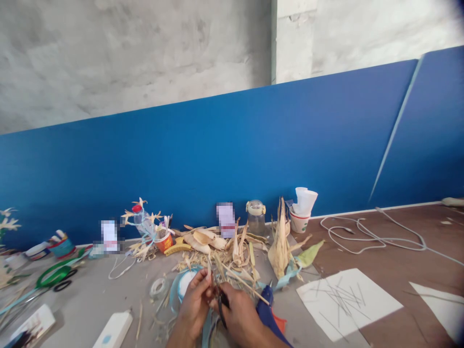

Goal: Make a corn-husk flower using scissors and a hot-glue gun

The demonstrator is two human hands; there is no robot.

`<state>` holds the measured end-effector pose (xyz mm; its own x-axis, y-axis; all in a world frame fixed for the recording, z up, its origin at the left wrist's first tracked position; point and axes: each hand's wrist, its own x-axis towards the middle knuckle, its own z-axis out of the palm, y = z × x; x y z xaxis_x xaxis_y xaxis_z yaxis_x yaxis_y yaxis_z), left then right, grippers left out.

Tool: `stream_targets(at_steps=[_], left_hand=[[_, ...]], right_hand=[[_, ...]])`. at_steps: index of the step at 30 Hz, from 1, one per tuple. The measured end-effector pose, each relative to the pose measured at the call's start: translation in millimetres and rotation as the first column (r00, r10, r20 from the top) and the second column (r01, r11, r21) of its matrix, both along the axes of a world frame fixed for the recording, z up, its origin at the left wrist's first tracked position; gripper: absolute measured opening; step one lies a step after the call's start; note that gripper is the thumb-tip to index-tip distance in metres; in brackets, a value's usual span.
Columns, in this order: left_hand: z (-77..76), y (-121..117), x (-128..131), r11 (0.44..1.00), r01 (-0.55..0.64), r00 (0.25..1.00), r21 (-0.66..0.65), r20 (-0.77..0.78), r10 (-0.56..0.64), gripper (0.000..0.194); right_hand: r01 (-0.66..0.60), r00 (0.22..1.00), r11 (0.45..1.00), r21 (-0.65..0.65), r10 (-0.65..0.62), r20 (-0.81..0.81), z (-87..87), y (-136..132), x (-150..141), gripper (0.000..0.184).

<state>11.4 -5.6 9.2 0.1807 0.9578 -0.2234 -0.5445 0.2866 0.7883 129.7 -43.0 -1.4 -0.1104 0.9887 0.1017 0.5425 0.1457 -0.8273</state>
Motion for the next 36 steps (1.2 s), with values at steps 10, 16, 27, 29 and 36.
stream_targets(at_steps=[10, 16, 27, 29, 36], left_hand=[[-2.2, 8, -6, 0.995, -0.09, 0.993, 0.036, 0.076, 0.087, 0.022], [1.7, 11, -11, 0.972, -0.234, 0.959, 0.016, 0.169, 0.228, 0.019], [0.7, 13, -18, 0.929, -0.368, 0.92, 0.05, 0.164, 0.356, 0.029], [1.3, 13, -18, 0.921, -0.386, 0.914, 0.059, 0.159, 0.373, 0.029], [2.7, 13, -15, 0.908, -0.395, 0.918, 0.14, 0.02, 0.396, 0.03]], right_hand=[[0.008, 1.0, 1.0, -0.031, -0.007, 0.015, 5.2, 0, 1, 0.018], [-0.007, 0.997, 0.999, -0.046, 0.01, 0.075, 7.6, -3, 2, 0.014], [-0.067, 0.983, 0.997, -0.049, 0.075, 0.166, 7.6, -9, 2, 0.014], [-0.075, 0.983, 0.996, -0.046, 0.081, 0.164, 5.9, -8, 2, 0.013], [-0.008, 0.999, 1.0, -0.029, 0.009, 0.037, 5.5, -6, 3, 0.014]])
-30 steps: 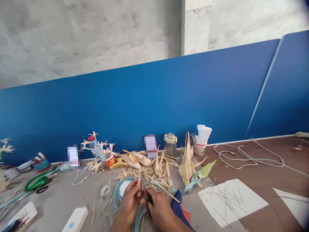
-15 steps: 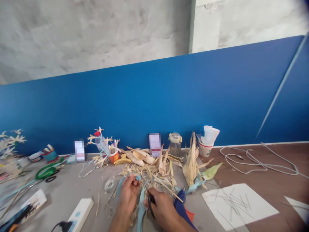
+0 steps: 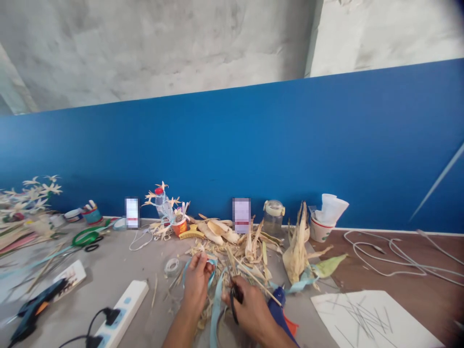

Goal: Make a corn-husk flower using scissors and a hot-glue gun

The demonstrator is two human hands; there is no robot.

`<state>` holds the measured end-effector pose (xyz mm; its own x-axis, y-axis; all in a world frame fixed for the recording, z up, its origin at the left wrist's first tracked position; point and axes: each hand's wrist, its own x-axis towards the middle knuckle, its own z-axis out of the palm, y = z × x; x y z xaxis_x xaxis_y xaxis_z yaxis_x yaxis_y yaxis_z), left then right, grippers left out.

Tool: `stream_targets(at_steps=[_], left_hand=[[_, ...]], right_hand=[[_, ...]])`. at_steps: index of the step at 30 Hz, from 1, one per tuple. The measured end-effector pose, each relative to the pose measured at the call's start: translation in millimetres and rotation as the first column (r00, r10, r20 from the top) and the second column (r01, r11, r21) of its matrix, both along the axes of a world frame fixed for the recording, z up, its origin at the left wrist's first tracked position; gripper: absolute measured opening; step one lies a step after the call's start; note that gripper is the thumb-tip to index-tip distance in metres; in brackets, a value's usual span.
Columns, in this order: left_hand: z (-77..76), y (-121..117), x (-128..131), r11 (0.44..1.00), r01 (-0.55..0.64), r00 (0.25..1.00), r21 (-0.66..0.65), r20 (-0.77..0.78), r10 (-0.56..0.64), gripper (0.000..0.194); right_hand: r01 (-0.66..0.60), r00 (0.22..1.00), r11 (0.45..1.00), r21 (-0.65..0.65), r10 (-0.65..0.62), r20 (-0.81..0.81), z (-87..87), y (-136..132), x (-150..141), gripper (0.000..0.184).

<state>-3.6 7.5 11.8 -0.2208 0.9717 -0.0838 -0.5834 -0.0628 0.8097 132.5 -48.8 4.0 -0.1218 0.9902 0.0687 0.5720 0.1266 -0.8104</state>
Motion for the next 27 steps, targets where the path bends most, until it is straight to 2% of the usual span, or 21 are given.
stream_targets(at_steps=[6, 15, 27], left_hand=[[-7.8, 1, 1, 0.999, 0.03, 0.964, 0.032, -0.267, -0.02, 0.029], [-9.8, 2, -2, 0.998, 0.041, 0.909, 0.036, -0.416, -0.022, 0.029], [-11.8, 1, 0, 0.994, 0.086, 0.937, 0.074, -0.345, -0.055, 0.027]], right_hand=[[-0.04, 0.999, 0.999, -0.021, 0.04, -0.004, 1.1, -1, -1, 0.013], [-0.099, 0.993, 0.994, -0.043, 0.096, -0.064, -4.1, 2, -1, 0.014], [-0.095, 0.992, 0.994, -0.061, 0.089, -0.092, -4.5, 0, -1, 0.012]])
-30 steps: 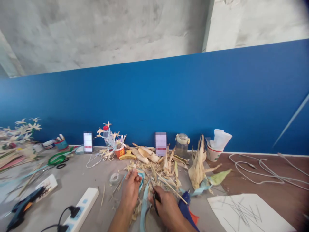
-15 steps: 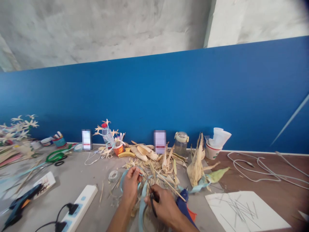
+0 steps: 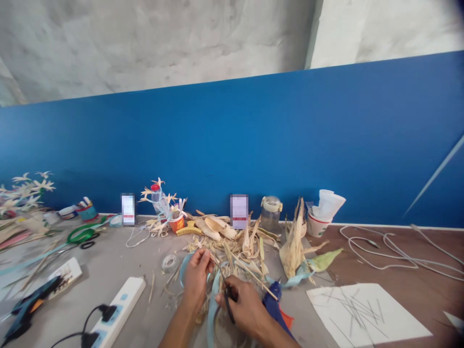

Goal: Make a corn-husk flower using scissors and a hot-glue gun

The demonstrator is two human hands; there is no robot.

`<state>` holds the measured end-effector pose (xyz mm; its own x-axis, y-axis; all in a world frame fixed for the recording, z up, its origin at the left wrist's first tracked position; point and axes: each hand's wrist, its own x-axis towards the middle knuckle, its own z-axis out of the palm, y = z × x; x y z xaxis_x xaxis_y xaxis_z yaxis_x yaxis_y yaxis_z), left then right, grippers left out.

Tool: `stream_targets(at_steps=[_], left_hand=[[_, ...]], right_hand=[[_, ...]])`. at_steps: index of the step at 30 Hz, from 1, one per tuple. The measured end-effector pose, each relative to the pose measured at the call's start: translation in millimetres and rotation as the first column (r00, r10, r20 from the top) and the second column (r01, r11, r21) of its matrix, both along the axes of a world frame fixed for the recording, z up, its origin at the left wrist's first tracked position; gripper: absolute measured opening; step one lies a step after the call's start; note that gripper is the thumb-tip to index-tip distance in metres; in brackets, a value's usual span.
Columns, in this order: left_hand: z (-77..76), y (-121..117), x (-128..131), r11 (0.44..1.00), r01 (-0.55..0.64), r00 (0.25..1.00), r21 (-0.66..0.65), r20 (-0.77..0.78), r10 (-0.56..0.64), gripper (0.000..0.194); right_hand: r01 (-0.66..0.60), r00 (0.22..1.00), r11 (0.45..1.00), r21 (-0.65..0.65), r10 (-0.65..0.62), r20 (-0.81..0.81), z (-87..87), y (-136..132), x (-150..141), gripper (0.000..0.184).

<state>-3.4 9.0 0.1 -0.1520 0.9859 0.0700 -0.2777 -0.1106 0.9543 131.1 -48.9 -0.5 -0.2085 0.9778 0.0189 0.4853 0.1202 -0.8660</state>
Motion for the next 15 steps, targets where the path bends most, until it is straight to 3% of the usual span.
stream_targets(at_steps=[15], left_hand=[[-1.1, -0.6, 1.7, 0.999, 0.042, 0.995, 0.006, -0.096, -0.041, 0.028]], right_hand=[[-0.003, 0.995, 1.0, -0.022, 0.001, -0.102, 3.4, 0.2, -0.7, 0.011]])
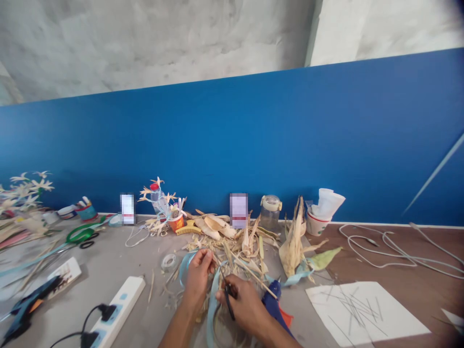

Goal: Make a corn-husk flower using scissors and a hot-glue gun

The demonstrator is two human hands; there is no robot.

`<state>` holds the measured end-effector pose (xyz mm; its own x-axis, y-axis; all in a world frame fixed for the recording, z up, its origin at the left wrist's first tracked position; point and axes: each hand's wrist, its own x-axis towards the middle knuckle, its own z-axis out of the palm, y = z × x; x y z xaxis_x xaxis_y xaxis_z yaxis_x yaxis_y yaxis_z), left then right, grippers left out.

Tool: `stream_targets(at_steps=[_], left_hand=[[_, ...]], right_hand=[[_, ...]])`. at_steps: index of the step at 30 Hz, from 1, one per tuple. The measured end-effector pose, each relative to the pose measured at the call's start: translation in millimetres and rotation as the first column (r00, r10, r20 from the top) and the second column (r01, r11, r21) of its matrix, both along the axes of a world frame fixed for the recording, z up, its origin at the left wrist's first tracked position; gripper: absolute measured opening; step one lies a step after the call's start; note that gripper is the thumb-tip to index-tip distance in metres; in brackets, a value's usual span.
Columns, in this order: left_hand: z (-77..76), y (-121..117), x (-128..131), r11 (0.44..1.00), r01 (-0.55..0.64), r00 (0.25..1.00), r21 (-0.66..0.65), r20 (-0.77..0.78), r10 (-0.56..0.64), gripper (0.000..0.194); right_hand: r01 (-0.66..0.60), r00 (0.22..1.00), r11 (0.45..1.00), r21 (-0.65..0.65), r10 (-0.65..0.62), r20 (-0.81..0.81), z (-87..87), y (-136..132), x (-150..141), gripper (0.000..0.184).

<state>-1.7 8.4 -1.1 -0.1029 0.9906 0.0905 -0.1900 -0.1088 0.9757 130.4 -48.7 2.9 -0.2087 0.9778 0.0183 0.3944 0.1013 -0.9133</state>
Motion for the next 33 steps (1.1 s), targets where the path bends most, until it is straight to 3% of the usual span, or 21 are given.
stream_targets(at_steps=[10, 17, 25, 33], left_hand=[[5.8, -3, 2, 1.0, 0.001, 1.0, 0.003, -0.017, -0.001, 0.029], [10.7, -4, 2, 1.0, -0.024, 0.985, 0.013, -0.173, 0.026, 0.033], [2.4, 1, -3, 0.999, -0.04, 0.954, 0.035, -0.296, 0.048, 0.034], [2.8, 3, -6, 1.0, -0.023, 0.938, 0.019, -0.346, 0.028, 0.032]], right_hand=[[-0.006, 1.0, 1.0, -0.004, 0.006, -0.03, -1.8, -1, -2, 0.011], [-0.02, 0.999, 1.0, -0.009, 0.02, -0.044, -3.7, 1, -3, 0.011], [-0.023, 1.0, 1.0, 0.007, 0.023, 0.003, -5.9, 1, -1, 0.011], [-0.009, 0.999, 1.0, -0.022, 0.008, -0.049, -3.5, 2, -1, 0.01]])
